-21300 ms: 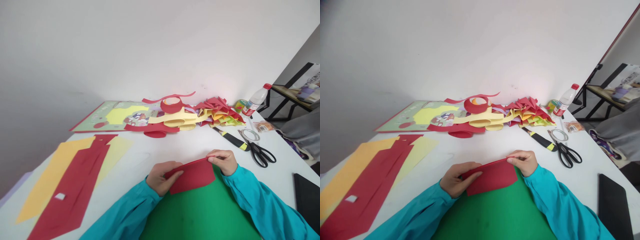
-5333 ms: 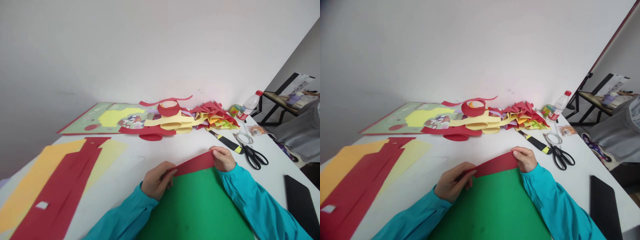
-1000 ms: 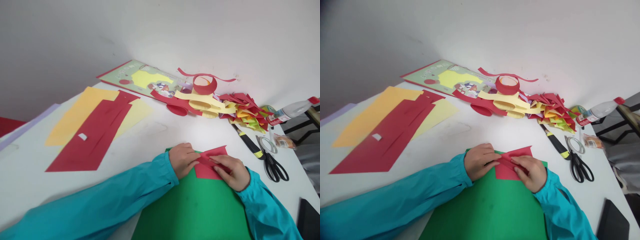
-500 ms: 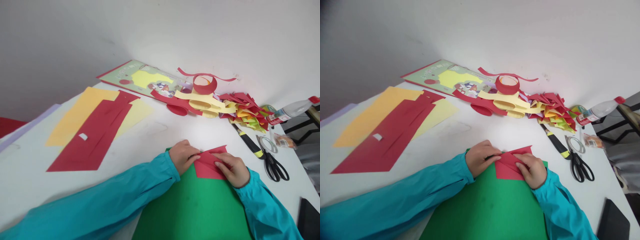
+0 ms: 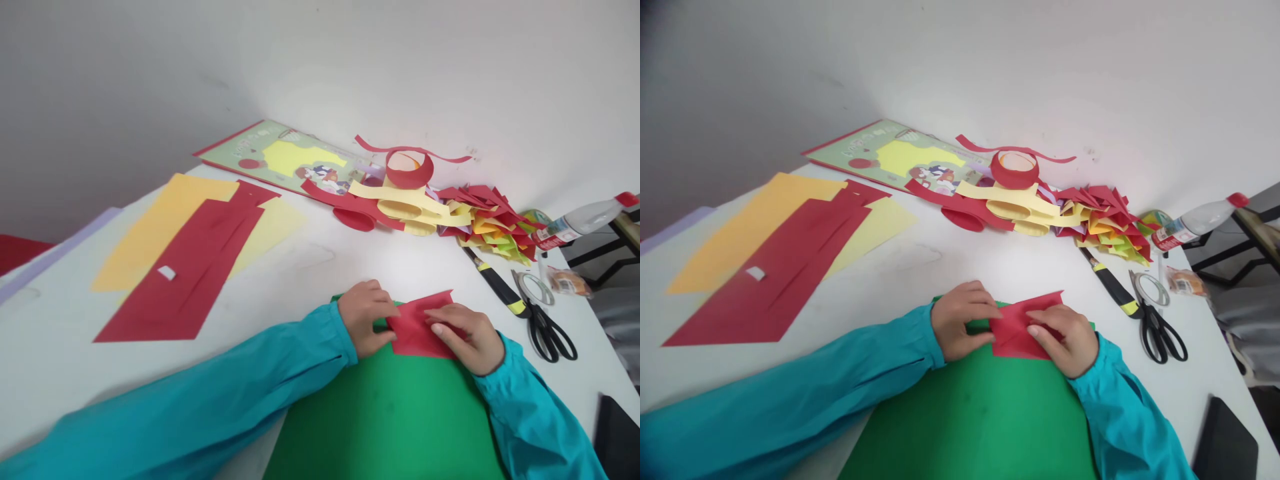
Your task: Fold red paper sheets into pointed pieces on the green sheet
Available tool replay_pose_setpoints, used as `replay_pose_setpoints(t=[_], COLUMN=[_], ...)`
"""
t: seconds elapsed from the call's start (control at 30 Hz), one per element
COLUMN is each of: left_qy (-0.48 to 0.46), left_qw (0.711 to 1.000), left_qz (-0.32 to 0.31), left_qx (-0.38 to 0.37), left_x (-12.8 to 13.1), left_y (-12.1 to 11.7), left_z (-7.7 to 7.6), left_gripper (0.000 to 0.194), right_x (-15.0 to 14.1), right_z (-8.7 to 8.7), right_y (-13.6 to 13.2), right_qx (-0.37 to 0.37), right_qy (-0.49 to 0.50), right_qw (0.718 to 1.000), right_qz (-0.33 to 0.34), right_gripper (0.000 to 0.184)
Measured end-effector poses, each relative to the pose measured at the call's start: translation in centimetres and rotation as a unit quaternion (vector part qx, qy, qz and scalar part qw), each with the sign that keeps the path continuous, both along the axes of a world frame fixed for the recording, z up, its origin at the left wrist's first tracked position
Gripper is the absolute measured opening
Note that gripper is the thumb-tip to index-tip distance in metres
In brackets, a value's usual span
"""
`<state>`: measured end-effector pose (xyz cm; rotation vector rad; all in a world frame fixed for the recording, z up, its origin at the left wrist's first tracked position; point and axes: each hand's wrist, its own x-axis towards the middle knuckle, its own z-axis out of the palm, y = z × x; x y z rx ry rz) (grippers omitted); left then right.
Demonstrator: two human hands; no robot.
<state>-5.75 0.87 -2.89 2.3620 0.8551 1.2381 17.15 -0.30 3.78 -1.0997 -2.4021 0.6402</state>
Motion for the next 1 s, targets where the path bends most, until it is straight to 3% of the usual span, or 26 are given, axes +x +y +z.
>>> replay_pose_setpoints(t=[0.17,0.43,0.8,0.9,1.0], left_qy=[0.103,0.169,0.135,0.102,0.028], left_qw=[0.992,0.982,0.986,0.992,0.998], left_qz=[-0.065,-0.072,-0.052,-0.007,0.043], left_qx=[0.015,0.049,0.083,0.080,0.028], left_x=[-1.2,-1.3,-0.9,-0.9,-0.8], left_y=[-0.1,-0.1,-0.4,-0.6,-1.0], left_z=[1.4,1.9,1.7,2.0,2.4], left_gripper=[0.029,0.028,0.031,0.030,0.026], right_x=[0.2,-0.3,-0.9,-1.0,-1.0], right_z=[-0.8,-1.7,-1.2,-1.1,-0.8], right_y=[0.0,-0.9,-1.1,-1.1,-0.9], right_qx=[0.049,0.100,0.126,0.138,0.171], right_qy=[-0.026,-0.071,-0.102,-0.090,-0.062], right_qw=[0.995,0.991,0.986,0.986,0.983], right_qz=[0.081,0.047,0.044,0.031,-0.011], right_gripper=[0.021,0.047,0.031,0.018,0.020])
